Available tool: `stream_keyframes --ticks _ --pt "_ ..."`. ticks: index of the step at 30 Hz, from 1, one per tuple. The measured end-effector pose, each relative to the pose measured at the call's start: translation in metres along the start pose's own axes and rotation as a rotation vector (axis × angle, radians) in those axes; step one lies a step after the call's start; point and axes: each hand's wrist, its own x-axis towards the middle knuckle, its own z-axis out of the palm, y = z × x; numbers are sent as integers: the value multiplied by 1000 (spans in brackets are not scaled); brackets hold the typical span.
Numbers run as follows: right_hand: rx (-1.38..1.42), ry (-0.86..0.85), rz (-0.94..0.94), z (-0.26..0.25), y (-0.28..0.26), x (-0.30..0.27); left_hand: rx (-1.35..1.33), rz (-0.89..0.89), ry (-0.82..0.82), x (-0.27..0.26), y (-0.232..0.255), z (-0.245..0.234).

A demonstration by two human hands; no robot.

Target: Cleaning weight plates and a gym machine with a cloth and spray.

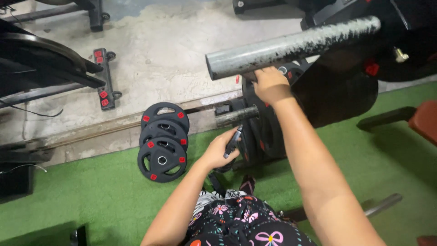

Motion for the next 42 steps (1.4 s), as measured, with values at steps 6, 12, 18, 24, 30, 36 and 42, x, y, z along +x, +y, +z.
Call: stream_keyframes --ticks 6,12,18,24,30,36,42 --pt "-14 474 -231 15 -3 -110 -22 117 47 10 -10 17" --pt "363 491 -303 95 57 -208 -151 99 -2 22 26 24" --pt "695 550 -139 83 76 -215 -63 176 -35 19 51 32" --pt "1276 417 70 39 46 -216 -145 361 -160 10 73 25" --pt "1546 265 -44 22 -4 -211 -238 410 -306 -11 77 -1" --pt "1521 260 35 57 -83 -197 -163 313 -150 -45 57 -35" --pt "735 847 49 61 -146 -235 -22 274 5 -72 40 -65"
